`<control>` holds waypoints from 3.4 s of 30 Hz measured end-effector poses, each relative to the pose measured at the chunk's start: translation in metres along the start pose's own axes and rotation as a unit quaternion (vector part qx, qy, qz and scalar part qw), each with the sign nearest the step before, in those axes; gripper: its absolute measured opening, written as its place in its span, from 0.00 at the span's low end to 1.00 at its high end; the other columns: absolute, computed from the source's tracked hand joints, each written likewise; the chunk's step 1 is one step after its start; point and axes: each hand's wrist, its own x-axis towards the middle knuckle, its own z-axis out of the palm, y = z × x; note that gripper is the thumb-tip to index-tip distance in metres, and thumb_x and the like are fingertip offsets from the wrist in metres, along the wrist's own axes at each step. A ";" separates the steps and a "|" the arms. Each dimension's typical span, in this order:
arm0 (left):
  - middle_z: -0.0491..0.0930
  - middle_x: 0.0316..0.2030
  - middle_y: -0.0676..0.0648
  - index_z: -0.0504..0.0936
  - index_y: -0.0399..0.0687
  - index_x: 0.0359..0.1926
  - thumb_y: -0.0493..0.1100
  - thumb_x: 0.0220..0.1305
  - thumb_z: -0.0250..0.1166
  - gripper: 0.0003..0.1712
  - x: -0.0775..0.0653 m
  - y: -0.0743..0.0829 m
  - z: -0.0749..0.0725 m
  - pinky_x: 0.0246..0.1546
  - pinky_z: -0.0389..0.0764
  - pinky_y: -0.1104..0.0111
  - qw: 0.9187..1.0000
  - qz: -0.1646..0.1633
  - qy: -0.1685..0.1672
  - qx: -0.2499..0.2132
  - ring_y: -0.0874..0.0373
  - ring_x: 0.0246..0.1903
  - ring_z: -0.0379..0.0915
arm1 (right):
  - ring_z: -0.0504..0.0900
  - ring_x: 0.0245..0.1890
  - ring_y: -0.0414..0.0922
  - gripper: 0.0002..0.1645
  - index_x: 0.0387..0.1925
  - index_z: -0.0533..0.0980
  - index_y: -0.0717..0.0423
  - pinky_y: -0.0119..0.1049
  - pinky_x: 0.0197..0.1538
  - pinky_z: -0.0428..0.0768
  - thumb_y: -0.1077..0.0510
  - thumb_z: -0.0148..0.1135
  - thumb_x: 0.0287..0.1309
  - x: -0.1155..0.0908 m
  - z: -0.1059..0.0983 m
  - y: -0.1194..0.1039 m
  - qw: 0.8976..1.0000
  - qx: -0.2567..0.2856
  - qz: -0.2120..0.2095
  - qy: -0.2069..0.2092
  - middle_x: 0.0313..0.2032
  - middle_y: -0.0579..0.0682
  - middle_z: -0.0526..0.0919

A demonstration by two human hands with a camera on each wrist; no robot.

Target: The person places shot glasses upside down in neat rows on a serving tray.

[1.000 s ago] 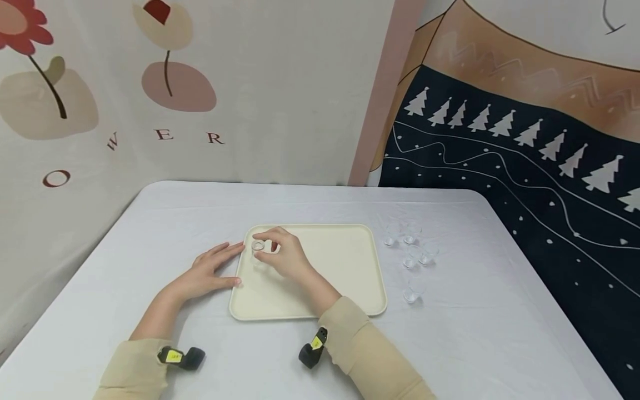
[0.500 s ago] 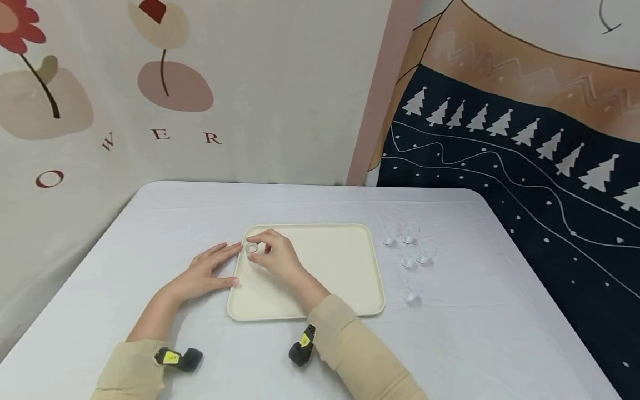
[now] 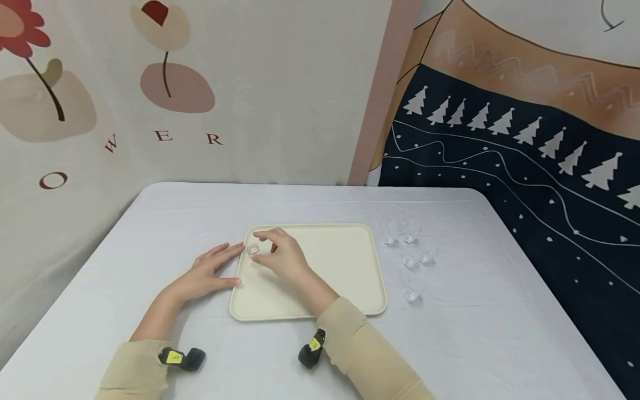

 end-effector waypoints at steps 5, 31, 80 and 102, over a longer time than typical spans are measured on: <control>0.53 0.71 0.37 0.60 0.53 0.72 0.60 0.53 0.71 0.49 0.001 -0.001 0.001 0.56 0.41 0.28 1.000 -0.008 0.003 0.000 0.33 0.69 0.37 | 0.74 0.33 0.42 0.29 0.56 0.78 0.52 0.26 0.31 0.71 0.58 0.74 0.50 -0.007 -0.016 -0.008 1.000 -0.011 -0.010 0.003 0.45 0.45 0.80; 0.52 0.71 0.37 0.61 0.52 0.72 0.58 0.53 0.71 0.49 0.000 0.002 -0.001 0.57 0.40 0.30 1.000 -0.003 0.002 -0.005 0.33 0.69 0.36 | 0.74 0.37 0.41 0.27 0.53 0.79 0.53 0.35 0.33 0.75 0.62 0.75 0.48 -0.061 -0.100 -0.023 0.996 0.011 -0.077 0.036 0.49 0.42 0.80; 0.50 0.72 0.37 0.60 0.53 0.72 0.59 0.53 0.71 0.50 -0.001 0.001 0.001 0.57 0.40 0.30 1.000 -0.010 -0.001 -0.006 0.33 0.69 0.35 | 0.75 0.46 0.44 0.38 0.57 0.75 0.57 0.34 0.46 0.68 0.67 0.78 0.40 -0.179 -0.231 0.071 0.991 -0.089 -0.065 0.071 0.51 0.50 0.78; 0.50 0.71 0.35 0.60 0.52 0.72 0.58 0.53 0.71 0.49 -0.004 0.004 0.001 0.57 0.41 0.29 1.000 -0.007 0.003 -0.008 0.31 0.68 0.36 | 0.72 0.49 0.33 0.31 0.54 0.77 0.56 0.30 0.47 0.69 0.61 0.76 0.45 -0.196 -0.237 0.106 0.998 -0.065 0.028 -0.001 0.51 0.52 0.80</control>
